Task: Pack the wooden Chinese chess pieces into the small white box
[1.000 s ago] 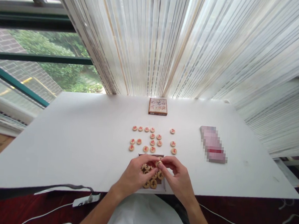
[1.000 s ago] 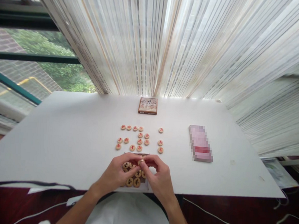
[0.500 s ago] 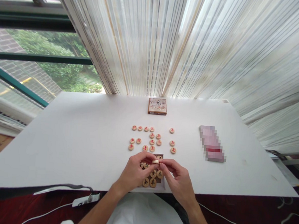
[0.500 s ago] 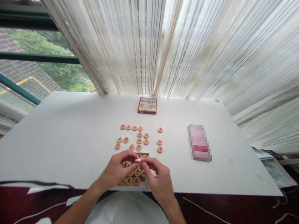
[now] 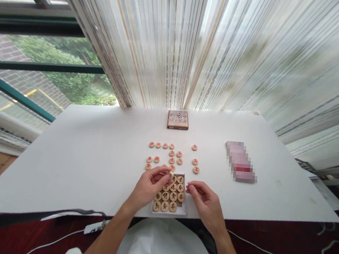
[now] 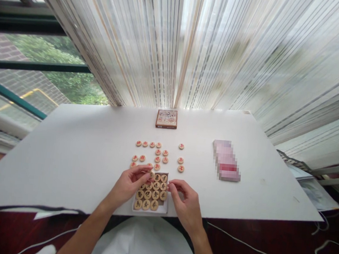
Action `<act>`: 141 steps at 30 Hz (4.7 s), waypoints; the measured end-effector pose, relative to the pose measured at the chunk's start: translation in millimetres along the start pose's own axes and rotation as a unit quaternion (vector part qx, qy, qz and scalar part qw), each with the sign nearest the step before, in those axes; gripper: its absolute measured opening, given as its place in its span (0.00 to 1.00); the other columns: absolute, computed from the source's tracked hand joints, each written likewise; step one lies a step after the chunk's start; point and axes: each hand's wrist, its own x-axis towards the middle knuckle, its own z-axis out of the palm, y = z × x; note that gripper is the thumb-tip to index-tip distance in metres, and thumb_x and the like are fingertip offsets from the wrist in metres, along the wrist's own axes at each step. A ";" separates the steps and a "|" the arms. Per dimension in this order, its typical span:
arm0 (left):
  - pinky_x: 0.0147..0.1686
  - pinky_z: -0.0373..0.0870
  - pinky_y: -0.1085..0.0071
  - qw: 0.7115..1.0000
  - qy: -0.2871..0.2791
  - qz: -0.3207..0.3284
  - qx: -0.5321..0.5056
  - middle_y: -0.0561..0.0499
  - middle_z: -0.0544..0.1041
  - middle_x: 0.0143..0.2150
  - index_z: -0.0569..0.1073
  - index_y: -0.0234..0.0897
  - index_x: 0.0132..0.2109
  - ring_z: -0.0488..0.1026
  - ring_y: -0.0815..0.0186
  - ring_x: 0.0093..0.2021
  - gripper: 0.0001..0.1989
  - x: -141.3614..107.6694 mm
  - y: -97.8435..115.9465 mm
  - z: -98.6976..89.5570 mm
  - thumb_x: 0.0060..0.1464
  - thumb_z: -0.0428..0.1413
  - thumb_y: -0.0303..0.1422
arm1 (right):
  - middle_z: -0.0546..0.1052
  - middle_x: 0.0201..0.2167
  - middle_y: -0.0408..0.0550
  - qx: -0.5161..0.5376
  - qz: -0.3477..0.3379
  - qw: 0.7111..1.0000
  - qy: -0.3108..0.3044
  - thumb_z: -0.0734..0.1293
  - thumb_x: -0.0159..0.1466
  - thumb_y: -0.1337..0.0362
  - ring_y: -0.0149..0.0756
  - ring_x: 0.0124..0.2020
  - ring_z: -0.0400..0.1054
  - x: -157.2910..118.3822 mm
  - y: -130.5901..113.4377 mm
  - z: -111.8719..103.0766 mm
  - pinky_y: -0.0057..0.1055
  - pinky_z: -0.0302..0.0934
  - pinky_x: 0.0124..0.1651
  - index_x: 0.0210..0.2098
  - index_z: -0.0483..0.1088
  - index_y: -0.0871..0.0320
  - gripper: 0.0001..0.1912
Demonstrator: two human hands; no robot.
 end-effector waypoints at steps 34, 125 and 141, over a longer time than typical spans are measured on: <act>0.40 0.66 0.72 0.881 -0.169 0.105 0.429 0.54 0.81 0.36 0.81 0.43 0.39 0.74 0.64 0.38 0.02 -23.2 16.4 23.0 0.58 0.63 0.34 | 0.77 0.38 0.48 -0.100 -0.116 0.987 -0.040 0.66 0.70 0.64 0.40 0.41 0.74 2.0 12.2 6.9 0.35 0.70 0.45 0.42 0.75 0.52 0.05; 0.60 0.70 0.51 0.913 0.037 0.197 0.355 0.40 0.59 0.71 0.69 0.44 0.61 0.74 0.56 0.52 0.21 -47.0 -29.8 -41.0 0.65 0.54 0.46 | 0.68 0.65 0.52 -0.414 -0.297 0.860 -0.009 0.64 0.71 0.59 0.52 0.65 0.62 18.3 7.8 32.5 0.52 0.65 0.61 0.59 0.71 0.48 0.18; 0.55 0.74 0.57 0.925 0.043 0.179 0.332 0.43 0.64 0.69 0.71 0.45 0.59 0.75 0.56 0.54 0.17 -45.9 -34.8 -40.3 0.68 0.49 0.44 | 0.73 0.57 0.54 -0.290 -0.246 0.923 0.054 0.61 0.73 0.60 0.47 0.60 0.69 10.8 15.0 22.0 0.48 0.68 0.60 0.53 0.74 0.51 0.14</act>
